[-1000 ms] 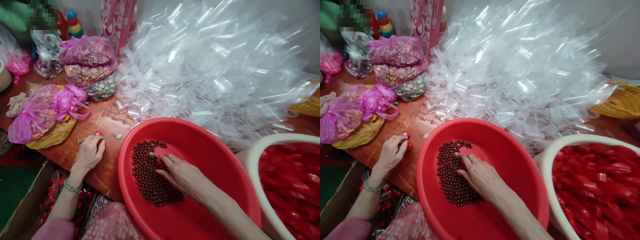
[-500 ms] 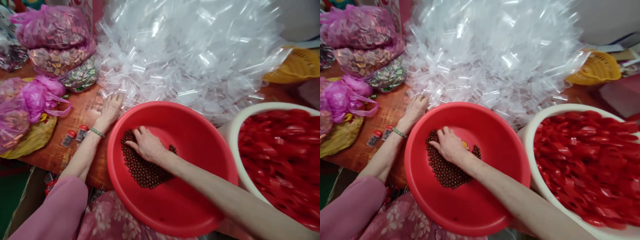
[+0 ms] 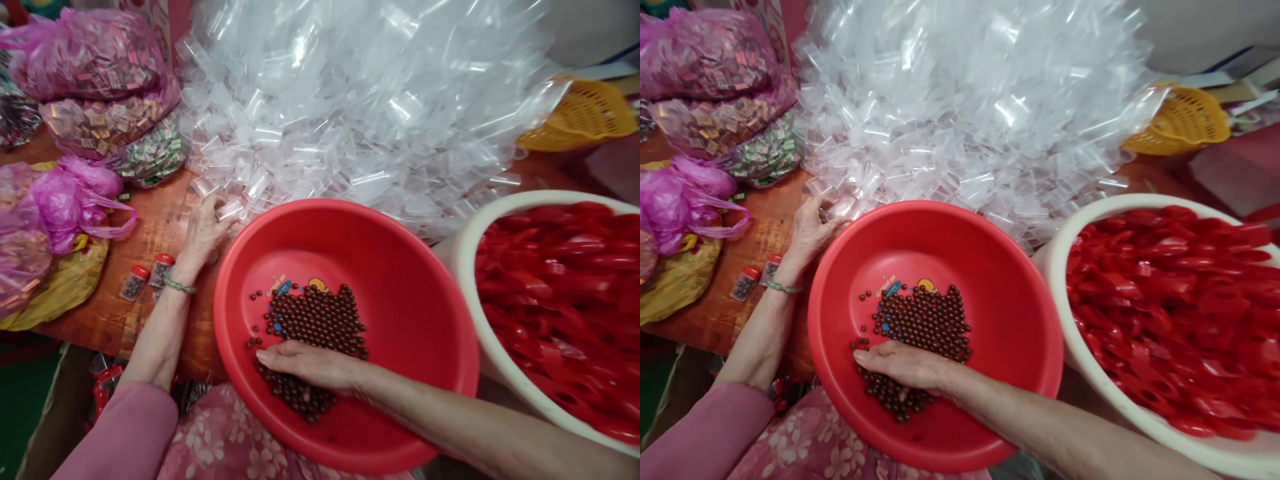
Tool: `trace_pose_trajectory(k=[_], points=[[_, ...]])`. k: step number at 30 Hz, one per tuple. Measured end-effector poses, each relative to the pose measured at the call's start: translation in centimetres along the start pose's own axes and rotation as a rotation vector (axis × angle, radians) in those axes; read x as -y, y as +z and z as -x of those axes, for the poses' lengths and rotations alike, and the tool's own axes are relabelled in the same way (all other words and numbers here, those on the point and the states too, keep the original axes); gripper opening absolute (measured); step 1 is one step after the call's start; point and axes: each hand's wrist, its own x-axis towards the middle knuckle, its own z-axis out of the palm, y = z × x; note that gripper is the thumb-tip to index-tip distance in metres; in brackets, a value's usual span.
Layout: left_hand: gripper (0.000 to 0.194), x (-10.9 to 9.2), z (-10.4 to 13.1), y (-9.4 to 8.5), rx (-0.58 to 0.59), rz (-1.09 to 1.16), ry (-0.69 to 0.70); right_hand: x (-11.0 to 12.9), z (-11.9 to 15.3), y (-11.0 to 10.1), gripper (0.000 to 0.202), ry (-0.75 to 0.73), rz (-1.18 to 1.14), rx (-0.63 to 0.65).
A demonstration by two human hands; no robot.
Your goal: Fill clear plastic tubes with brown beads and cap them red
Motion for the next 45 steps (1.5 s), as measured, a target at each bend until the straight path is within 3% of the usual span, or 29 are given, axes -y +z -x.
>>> trace_pose_trajectory(k=[4, 9, 13, 17, 19, 22, 29, 33, 37, 41, 45], points=[[0.027, -1.4, 1.8, -1.9, -0.131, 0.226, -0.143, 0.1, -1.2, -0.2, 0.048, 0.160, -0.318, 0.226], [0.035, -4.9, 4.5, -5.0, -0.161, 0.497, -0.082, 1.6, -1.0, -1.2, 0.047, 0.039, -0.438, 0.232], [0.031, -7.8, 7.4, -6.0, -0.055, 0.582, 0.005, 3.7, 0.8, -2.5, 0.056, -0.179, -0.562, 0.075], [0.028, -10.6, 10.3, -5.5, 0.106, 0.562, 0.039, 5.8, 2.1, -3.0, 0.052, -0.416, -0.739, -0.237], [0.031, -11.8, 11.4, -5.2, 0.161, 0.517, 0.080, 6.3, 2.2, -2.7, 0.051, -0.469, -0.797, -0.351], [0.033, -13.1, 12.3, -4.9, 0.194, 0.475, 0.140, 6.3, 1.8, -1.9, 0.050, -0.471, -0.853, -0.417], [0.031, -13.7, 12.9, -4.6, 0.220, 0.534, 0.201, 5.6, 2.9, -1.2, 0.046, -0.472, -0.852, -0.443], [0.030, -14.0, 13.1, -4.5, 0.191, 0.357, 0.229, 5.4, 4.3, -1.7, 0.052, -0.460, -0.786, -0.553], [0.022, -14.2, 13.2, -3.9, 0.153, 0.135, 0.422, 5.2, 5.2, -1.9, 0.056, -0.451, -0.826, -0.655], [0.022, -14.0, 13.3, -3.1, 0.211, -0.112, 0.540, 5.1, 5.6, -1.9, 0.055, -0.502, -0.908, -0.695], [0.026, -13.9, 13.4, -2.6, 0.295, -0.144, 0.532, 5.4, 5.5, -1.9, 0.049, -0.579, -1.129, -0.779]])
